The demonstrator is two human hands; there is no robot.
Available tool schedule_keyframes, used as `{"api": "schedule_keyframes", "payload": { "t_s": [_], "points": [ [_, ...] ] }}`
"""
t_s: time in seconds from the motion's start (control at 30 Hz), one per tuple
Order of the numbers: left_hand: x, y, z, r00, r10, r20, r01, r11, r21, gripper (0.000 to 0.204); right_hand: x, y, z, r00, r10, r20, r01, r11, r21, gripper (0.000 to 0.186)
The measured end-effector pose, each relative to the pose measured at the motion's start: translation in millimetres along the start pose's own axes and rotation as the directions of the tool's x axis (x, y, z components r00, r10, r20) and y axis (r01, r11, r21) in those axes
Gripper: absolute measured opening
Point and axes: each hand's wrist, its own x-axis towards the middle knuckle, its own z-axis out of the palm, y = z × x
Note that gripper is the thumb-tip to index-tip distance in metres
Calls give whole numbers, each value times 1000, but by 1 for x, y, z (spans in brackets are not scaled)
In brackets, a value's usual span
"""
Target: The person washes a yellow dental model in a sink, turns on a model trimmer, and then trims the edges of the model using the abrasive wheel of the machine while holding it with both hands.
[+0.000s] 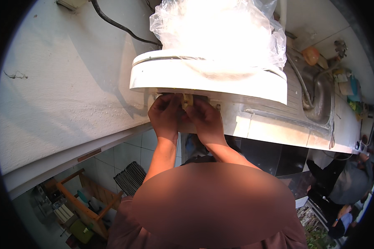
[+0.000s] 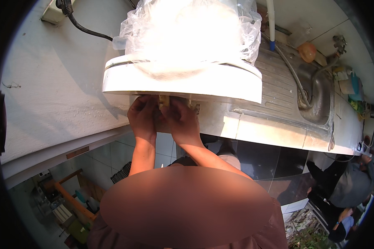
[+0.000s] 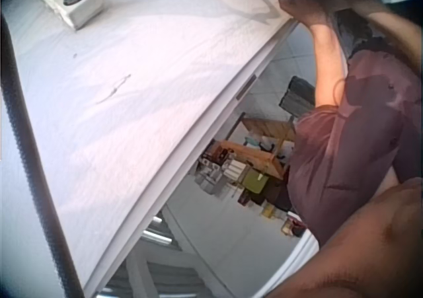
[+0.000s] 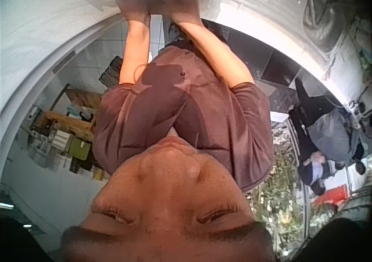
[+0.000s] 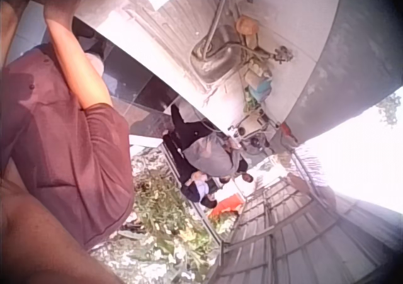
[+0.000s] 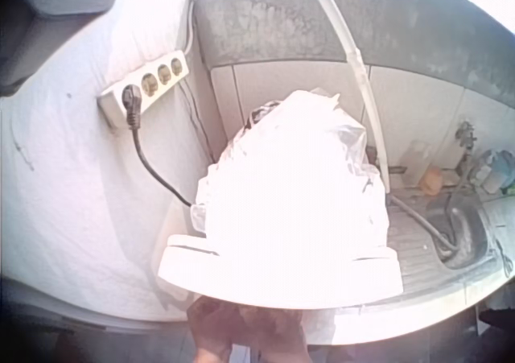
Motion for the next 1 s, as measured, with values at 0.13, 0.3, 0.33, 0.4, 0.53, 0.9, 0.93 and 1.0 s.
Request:
{"api": "schedule_keyframes", "payload": {
  "t_s": [0.13,0.3,0.33,0.4,0.53,0.9,0.93,1.0],
  "points": [
    [1,0,0,1000,-4,-7,4,1000,3,11,1,0,0,1000,0,-3,0,1000,-9,30],
    [1,1,0,1000,-2,-3,2,1000,9,10,1,1,0,1000,10,-13,-10,999,-32,30],
    [1,1,0,1000,-2,-2,2,1000,9,10,1,1,0,1000,12,-14,-12,999,-41,29],
    [0,2,1,1000,-3,-3,3,1000,3,9,1,1,0,999,24,-22,-25,999,-23,29],
    [0,1,0,1000,-11,2,11,1000,-16,9,0,0,-1,999,40,-14,-41,998,-41,30],
    [-12,-5,-18,968,66,243,-22,984,-179,16,-20,-10,-6,997,-68,36,71,993,-92,37],
    [-12,-4,-19,961,73,265,-20,981,-195,16,-20,-8,-6,995,-91,29,92,995,-43,38],
    [-12,-5,-21,953,77,293,-15,978,-209,16,-21,-11,-6,996,-78,36,80,996,-43,39]
  ]
}}
